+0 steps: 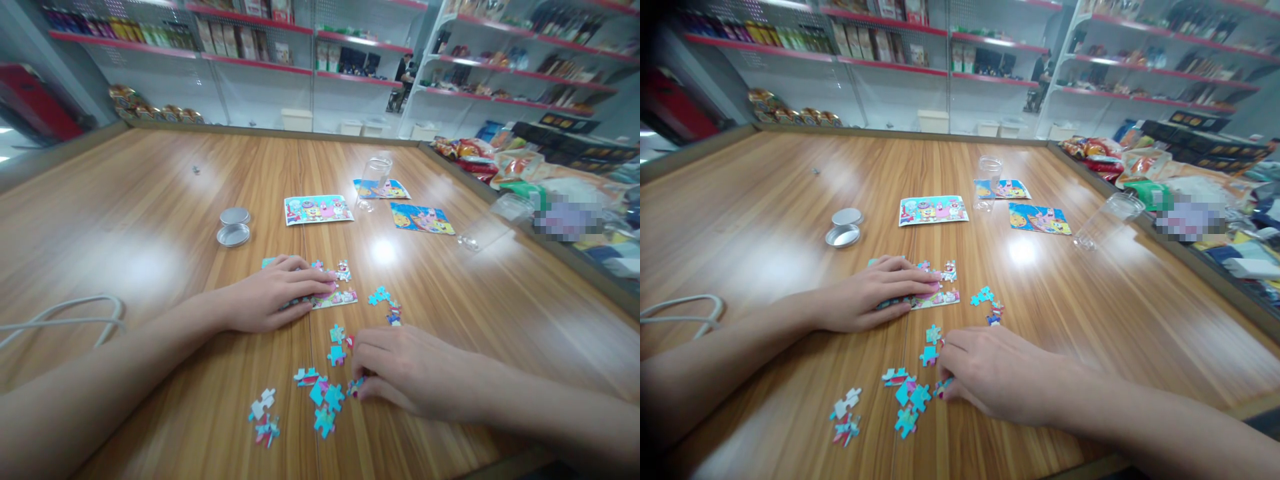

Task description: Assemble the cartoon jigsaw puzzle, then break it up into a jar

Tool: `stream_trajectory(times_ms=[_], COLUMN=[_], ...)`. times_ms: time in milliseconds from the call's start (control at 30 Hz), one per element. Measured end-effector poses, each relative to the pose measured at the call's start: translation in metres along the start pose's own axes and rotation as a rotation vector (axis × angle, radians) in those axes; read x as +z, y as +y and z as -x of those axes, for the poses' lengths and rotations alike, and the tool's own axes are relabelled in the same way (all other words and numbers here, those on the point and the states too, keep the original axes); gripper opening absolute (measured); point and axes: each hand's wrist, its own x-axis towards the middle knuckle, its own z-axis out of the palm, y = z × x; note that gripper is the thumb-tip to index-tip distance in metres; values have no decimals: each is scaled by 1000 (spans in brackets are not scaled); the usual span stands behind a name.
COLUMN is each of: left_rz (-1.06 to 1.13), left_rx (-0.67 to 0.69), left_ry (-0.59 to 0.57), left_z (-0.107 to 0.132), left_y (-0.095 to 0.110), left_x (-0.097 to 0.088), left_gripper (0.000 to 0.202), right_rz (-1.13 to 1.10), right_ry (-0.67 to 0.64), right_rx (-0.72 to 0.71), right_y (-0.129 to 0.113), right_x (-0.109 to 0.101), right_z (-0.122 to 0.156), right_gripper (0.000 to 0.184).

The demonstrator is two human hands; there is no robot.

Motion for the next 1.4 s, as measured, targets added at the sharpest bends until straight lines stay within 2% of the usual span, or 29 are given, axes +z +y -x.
stream_trajectory(times_ms=[167,233,333,367,433,533,633,800,1033,1167,1267,1400], left_rz=[7,9,7,4,0,-3,8,11,5,1,2,-5], left_rx=[-3,-8,-27,-32,-36,-22,-14,-16,-44,-29,-25,-33], left_ry=[0,0,-15,-20,-28,-20,-3,7,-36,-20,-10,-22], left_z=[0,0,-1,-1,-1,-2,-2,-3,-4,-3,-3,-2], left_y=[0,1,2,3,3,4,5,6,5,5,4,4], left_x=[-1,-1,-1,-2,-2,-3,-4,-4,-4,-4,-4,-3], left_gripper=[46,46,44,44,45,46,44,43,45,46,47,48], right_rz=[-101,-151,-197,-193,-132,-138,-180,-110,-245,-144,-26,-30], right_ry=[29,100,303,359,438,408,336,307,315,306,348,395], right_rx=[-27,-79,-81,-44,-70,-120,-162,-228,-62,-80,-131,-107], right_y=[1,8,31,42,66,97,113,117,117,116,115,118], right_x=[2,-5,-30,-41,-60,-75,-70,-56,-55,-54,-53,-50], right_z=[5,3,-15,-24,-47,-81,-101,-106,-108,-109,-108,-107], right_gripper=[11,11,12,11,13,17,19,18,7,6,4,16])
